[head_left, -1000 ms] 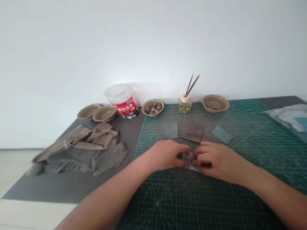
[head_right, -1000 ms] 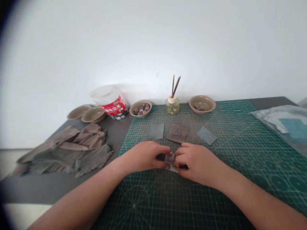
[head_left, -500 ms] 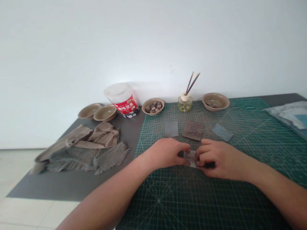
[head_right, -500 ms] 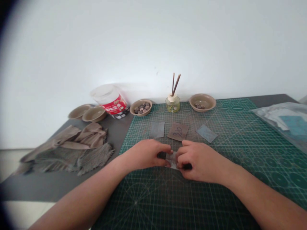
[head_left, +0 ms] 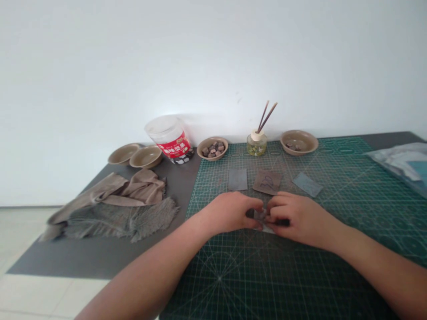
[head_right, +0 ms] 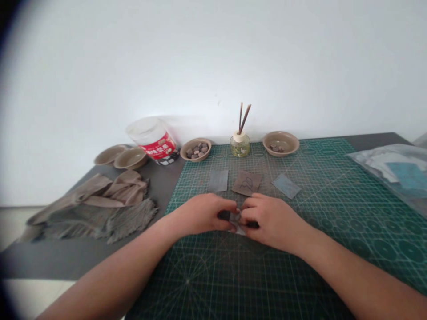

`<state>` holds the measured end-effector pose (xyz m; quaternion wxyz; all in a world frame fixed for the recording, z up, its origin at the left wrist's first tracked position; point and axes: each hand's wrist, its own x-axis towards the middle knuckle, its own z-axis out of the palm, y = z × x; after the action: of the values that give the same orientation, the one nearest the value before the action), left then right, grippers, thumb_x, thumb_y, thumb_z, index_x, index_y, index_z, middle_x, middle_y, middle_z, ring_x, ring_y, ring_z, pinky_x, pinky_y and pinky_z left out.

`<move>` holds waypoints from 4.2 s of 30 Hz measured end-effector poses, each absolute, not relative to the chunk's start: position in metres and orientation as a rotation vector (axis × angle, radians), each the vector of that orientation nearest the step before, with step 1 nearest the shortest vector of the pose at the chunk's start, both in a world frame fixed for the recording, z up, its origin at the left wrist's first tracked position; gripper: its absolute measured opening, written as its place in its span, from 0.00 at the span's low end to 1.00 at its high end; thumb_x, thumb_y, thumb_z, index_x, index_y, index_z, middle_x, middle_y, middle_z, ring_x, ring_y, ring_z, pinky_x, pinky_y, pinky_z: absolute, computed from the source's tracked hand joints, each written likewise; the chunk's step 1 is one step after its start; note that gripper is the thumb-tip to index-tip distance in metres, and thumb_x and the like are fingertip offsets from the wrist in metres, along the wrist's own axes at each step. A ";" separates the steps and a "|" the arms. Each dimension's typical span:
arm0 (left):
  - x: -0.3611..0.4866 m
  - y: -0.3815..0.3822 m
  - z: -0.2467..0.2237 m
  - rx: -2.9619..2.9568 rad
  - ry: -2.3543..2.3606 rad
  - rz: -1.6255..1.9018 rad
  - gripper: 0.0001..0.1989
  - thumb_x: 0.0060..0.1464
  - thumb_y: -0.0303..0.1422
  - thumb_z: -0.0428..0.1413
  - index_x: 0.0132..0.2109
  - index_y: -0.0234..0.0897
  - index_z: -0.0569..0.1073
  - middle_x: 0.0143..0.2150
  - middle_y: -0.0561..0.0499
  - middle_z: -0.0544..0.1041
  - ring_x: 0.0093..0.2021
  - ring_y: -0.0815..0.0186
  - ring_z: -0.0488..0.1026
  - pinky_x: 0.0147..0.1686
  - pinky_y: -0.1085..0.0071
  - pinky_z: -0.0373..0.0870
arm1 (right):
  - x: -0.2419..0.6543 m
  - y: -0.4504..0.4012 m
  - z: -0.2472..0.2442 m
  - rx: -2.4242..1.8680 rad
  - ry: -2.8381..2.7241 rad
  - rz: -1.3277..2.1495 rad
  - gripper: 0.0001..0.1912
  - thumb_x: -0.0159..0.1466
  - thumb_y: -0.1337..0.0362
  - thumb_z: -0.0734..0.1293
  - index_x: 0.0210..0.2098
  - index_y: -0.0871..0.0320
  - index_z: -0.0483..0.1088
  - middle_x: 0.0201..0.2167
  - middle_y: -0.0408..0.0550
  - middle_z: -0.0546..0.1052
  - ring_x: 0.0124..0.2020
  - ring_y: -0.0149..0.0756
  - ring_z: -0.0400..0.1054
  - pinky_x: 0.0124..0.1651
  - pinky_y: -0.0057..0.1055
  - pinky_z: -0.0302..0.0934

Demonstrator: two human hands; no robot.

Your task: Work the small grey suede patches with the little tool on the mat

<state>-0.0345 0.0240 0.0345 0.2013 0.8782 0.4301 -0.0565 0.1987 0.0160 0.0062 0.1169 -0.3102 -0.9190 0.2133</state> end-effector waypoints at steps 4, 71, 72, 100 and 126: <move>-0.035 0.024 0.034 2.462 1.203 -0.161 0.17 0.54 0.50 0.61 0.47 0.50 0.76 0.37 0.54 0.82 0.37 0.59 0.77 0.28 0.70 0.57 | 0.199 0.015 0.006 -0.868 -2.711 0.656 0.05 0.63 0.68 0.70 0.30 0.54 0.76 0.37 0.43 0.78 0.39 0.36 0.69 0.43 0.34 0.59; -0.035 0.025 0.033 2.451 1.197 -0.181 0.18 0.54 0.51 0.61 0.49 0.50 0.76 0.39 0.53 0.82 0.39 0.58 0.78 0.30 0.69 0.59 | 0.204 0.026 0.006 -0.840 -2.730 0.600 0.03 0.60 0.68 0.71 0.31 0.54 0.76 0.39 0.44 0.79 0.40 0.37 0.70 0.42 0.34 0.60; -0.035 0.025 0.033 2.450 1.200 -0.181 0.18 0.54 0.50 0.61 0.49 0.50 0.76 0.39 0.53 0.82 0.39 0.58 0.78 0.30 0.69 0.59 | 0.204 0.026 0.006 -0.802 -2.737 0.621 0.03 0.60 0.68 0.71 0.31 0.53 0.77 0.39 0.44 0.79 0.40 0.37 0.70 0.43 0.34 0.60; -0.036 0.025 0.033 2.463 1.191 -0.167 0.18 0.54 0.51 0.61 0.49 0.51 0.76 0.39 0.54 0.82 0.39 0.58 0.78 0.29 0.69 0.59 | 0.199 0.019 0.006 -0.787 -2.707 0.652 0.05 0.61 0.70 0.71 0.29 0.55 0.75 0.36 0.43 0.78 0.38 0.35 0.68 0.43 0.34 0.59; -0.038 0.026 0.028 2.452 1.175 -0.123 0.17 0.54 0.51 0.61 0.48 0.52 0.76 0.36 0.55 0.81 0.36 0.60 0.77 0.28 0.69 0.55 | 0.197 0.029 0.005 -0.889 -2.658 0.635 0.04 0.63 0.66 0.71 0.30 0.56 0.75 0.38 0.46 0.78 0.40 0.38 0.67 0.45 0.36 0.59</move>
<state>-0.0378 0.0258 0.0278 0.2082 0.8812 0.4222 -0.0441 0.1974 0.0291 0.0052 0.1335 -0.3067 -0.9166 0.2189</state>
